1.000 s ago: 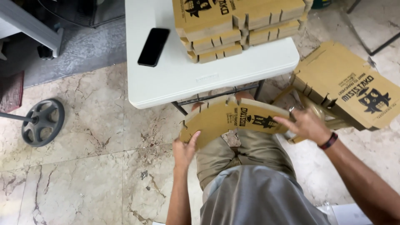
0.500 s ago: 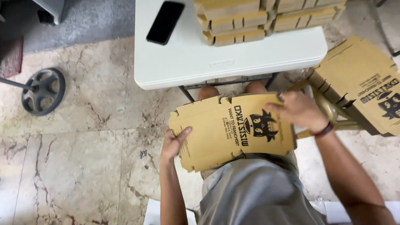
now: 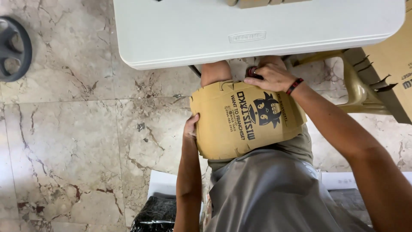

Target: The person repeatedly picks up stacks of flat cardboard boxes from a chair and places them onto a white table. They handle the boxes by hand, aligning them into a growing pile on the table throughout the clip.

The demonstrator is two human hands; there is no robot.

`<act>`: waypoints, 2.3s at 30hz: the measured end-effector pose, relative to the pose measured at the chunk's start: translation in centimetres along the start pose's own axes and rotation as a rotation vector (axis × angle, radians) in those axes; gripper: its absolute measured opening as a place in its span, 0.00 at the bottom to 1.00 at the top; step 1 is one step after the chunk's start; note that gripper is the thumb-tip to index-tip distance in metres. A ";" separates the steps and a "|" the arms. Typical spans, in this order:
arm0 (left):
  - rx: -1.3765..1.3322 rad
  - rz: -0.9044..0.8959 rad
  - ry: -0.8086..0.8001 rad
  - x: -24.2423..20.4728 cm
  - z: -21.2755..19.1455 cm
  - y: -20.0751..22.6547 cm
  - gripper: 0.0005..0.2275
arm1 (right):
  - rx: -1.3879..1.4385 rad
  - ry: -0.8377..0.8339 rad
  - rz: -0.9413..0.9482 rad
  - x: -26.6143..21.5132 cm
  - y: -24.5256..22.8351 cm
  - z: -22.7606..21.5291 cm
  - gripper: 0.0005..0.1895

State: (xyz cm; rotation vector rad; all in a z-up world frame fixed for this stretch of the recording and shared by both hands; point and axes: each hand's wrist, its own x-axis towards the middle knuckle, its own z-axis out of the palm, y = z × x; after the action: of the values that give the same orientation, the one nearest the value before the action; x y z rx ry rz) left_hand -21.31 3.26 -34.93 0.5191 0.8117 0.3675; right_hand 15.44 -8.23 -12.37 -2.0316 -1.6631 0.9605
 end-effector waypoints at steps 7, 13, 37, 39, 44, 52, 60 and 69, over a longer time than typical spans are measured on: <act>-0.031 -0.053 0.015 0.5 -2.1 -0.7 0.24 | -0.064 -0.008 -0.057 0.8 1.7 1.7 0.38; 0.316 0.103 0.084 -4.1 -6.2 3.9 0.27 | -0.461 -0.096 0.072 -3.4 -5.9 -4.2 0.40; 1.536 0.760 -0.121 -10.3 28.0 10.0 0.30 | -0.580 0.092 -0.159 -10.6 -13.3 -3.5 0.29; 1.423 0.896 -0.193 -9.5 26.2 9.2 0.34 | -0.521 0.070 -0.143 -10.7 -13.2 -3.3 0.31; 0.947 1.070 -0.582 -9.9 25.4 9.3 0.26 | 0.070 -0.075 -0.380 -9.2 -14.7 -4.0 0.34; 1.527 0.773 -0.055 -16.8 28.0 13.1 0.30 | -0.344 0.044 -0.188 -8.7 -17.6 -3.5 0.32; 1.754 0.692 0.012 -18.1 30.0 14.4 0.24 | -0.407 0.095 -0.192 -8.6 -17.7 -2.5 0.34; 1.069 1.058 -0.210 -10.5 21.1 9.9 0.30 | -0.297 -0.011 -0.255 -8.1 -18.1 -2.9 0.37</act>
State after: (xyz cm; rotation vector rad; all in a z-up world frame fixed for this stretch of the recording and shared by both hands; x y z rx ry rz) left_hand -12.98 -0.13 -11.01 1.9776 0.4049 0.8178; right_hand 3.63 -10.97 3.61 -1.9227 -2.1147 0.6718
